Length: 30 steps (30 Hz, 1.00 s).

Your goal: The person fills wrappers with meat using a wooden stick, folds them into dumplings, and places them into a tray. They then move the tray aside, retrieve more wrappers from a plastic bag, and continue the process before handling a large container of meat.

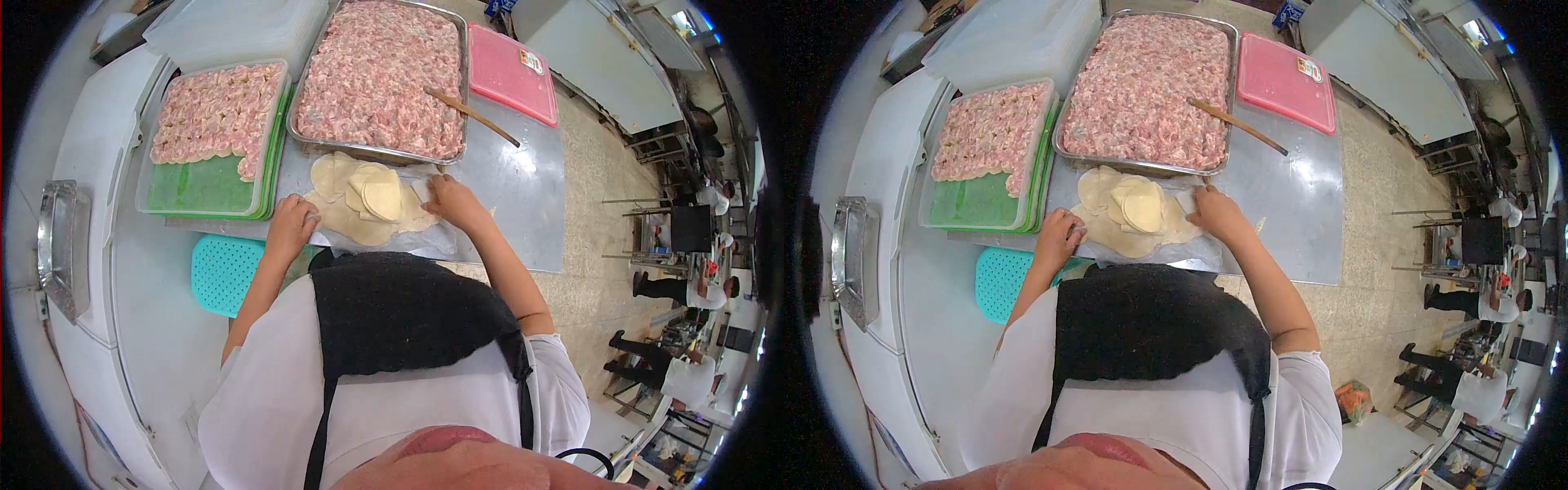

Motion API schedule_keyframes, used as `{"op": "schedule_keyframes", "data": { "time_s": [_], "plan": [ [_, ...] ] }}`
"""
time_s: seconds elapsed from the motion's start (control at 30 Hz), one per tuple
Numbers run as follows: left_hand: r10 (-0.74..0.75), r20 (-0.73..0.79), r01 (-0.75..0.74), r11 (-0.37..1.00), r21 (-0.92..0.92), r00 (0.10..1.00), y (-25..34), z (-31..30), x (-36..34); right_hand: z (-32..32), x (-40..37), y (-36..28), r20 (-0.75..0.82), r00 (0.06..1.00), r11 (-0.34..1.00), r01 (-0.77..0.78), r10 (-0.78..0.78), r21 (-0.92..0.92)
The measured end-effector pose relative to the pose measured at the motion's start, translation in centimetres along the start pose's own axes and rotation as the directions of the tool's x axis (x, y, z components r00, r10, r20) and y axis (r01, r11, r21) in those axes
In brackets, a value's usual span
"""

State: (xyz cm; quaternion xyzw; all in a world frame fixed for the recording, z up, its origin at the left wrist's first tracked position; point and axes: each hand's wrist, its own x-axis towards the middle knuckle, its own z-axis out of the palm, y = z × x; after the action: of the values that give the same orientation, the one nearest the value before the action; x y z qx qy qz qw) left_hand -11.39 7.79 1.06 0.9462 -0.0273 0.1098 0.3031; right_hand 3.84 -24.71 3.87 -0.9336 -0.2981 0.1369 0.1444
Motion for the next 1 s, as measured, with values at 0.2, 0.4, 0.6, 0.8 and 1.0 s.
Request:
{"op": "schedule_keyframes", "data": {
  "time_s": [0.2,0.4,0.6,0.8,1.0],
  "plan": [
    [-0.055,-0.129,0.034,0.987,-0.155,0.99,0.5,-1.2,0.8,-1.6,-0.3,1.2,0.006,1.0,0.999,0.013,-0.013,0.05],
    [-0.067,-0.193,-0.007,0.933,-0.36,0.979,6.0,-4.8,4.7,-5.4,-1.8,-5.9,-0.343,0.935,0.967,0.16,-0.085,0.197],
    [0.299,0.032,-0.284,0.931,-0.23,0.954,7.1,0.4,7.9,-1.6,0.2,-7.4,-0.311,0.859,0.908,0.416,-0.407,-0.041],
    [0.364,-0.003,-0.364,0.93,-0.041,0.931,8.1,3.9,6.7,-9.8,2.8,-0.1,-0.411,0.894,0.973,0.099,-0.18,-0.209],
    [0.365,0.066,-0.354,0.925,-0.137,0.929,7.5,3.4,8.1,-8.7,5.7,6.5,-0.385,0.923,0.964,-0.094,-0.009,-0.247]
  ]
}}
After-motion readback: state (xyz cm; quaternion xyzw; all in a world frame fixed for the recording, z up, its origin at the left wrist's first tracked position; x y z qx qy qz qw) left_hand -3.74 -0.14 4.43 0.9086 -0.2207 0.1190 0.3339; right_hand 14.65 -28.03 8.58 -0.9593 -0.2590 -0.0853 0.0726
